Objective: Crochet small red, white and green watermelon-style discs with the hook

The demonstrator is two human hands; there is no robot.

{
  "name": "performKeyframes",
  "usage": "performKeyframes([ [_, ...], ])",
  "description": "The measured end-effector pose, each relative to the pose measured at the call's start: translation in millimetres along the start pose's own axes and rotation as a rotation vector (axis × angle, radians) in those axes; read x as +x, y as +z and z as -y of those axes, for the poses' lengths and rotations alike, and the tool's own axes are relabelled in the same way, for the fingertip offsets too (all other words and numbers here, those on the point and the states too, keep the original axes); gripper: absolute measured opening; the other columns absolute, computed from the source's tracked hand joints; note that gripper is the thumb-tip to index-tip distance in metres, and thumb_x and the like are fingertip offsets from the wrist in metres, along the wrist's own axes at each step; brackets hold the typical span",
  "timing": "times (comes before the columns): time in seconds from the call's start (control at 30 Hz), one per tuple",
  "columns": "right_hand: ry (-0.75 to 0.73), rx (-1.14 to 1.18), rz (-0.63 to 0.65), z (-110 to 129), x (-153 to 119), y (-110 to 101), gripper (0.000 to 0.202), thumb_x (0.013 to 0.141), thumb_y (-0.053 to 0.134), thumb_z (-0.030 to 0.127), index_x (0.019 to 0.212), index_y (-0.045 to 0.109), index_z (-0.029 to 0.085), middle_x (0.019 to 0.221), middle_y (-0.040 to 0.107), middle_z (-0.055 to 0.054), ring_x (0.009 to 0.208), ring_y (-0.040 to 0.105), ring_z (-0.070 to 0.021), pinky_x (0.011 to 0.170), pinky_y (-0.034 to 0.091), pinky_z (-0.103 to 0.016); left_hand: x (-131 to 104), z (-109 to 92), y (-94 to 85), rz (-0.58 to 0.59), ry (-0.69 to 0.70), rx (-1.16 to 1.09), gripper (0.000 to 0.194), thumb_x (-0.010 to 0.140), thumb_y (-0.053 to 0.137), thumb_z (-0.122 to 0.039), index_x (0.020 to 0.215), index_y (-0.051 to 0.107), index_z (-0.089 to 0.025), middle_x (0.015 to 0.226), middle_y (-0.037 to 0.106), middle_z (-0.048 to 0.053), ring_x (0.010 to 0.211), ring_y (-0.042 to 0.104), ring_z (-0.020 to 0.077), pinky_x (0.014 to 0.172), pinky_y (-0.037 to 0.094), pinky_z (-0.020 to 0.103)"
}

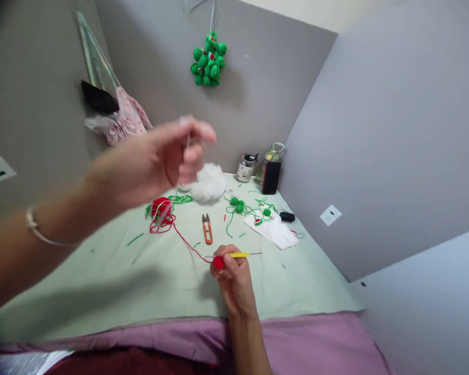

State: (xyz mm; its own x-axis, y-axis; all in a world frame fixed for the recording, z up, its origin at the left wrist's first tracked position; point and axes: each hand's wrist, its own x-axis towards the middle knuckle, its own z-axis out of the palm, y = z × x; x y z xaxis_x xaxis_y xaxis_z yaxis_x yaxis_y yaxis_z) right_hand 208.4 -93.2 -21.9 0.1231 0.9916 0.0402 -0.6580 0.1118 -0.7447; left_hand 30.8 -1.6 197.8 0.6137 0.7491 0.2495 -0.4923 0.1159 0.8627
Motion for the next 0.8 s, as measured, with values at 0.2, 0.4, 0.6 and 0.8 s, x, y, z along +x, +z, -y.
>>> performKeyframes([
  [0.2,0.043,-0.094,0.033,7,-12,13,0.027,0.066,0.095,0.034,0.083,0.078,0.021,0.067,0.056,0.004,0.053,0.040,-0.0057,0.050,0.032,-0.021,-17,95,-38.2,-0.140,-0.164,-0.236,0.038,0.109,0.046,-0.021,0.088,0.075,-0.010,0.062,0.049,-0.003,0.040,0.033,0.0028,0.038,0.030,0.013],
  [0.4,0.114,-0.148,0.091,6,-4,41,0.050,0.071,0.089,0.026,0.119,0.076,0.022,0.063,0.059,0.006,0.053,0.045,-0.0073,0.054,0.036,-0.023,-17,101,-31.7,-0.089,-0.175,-0.333,0.037,0.109,0.046,-0.022,0.090,0.075,-0.010,0.063,0.050,-0.003,0.040,0.035,0.0026,0.039,0.031,0.013],
  [0.6,0.328,-0.246,0.151,-17,-1,46,0.024,0.071,0.090,0.034,0.080,0.077,0.016,0.061,0.065,0.001,0.052,0.049,-0.0073,0.055,0.036,-0.024,1,75,-49.0,-0.182,-0.051,-0.355,0.045,0.113,0.036,-0.021,0.088,0.071,-0.009,0.059,0.047,-0.005,0.037,0.034,0.0016,0.036,0.028,0.013],
  [0.8,0.422,-0.144,0.141,-17,-10,35,0.024,0.070,0.090,0.031,0.082,0.080,0.014,0.052,0.053,0.005,0.049,0.037,-0.0055,0.052,0.031,-0.023,19,84,-110.3,-0.348,-0.023,-0.052,0.035,0.110,0.041,-0.021,0.089,0.067,-0.015,0.060,0.053,-0.004,0.042,0.043,0.0039,0.044,0.037,0.012],
])
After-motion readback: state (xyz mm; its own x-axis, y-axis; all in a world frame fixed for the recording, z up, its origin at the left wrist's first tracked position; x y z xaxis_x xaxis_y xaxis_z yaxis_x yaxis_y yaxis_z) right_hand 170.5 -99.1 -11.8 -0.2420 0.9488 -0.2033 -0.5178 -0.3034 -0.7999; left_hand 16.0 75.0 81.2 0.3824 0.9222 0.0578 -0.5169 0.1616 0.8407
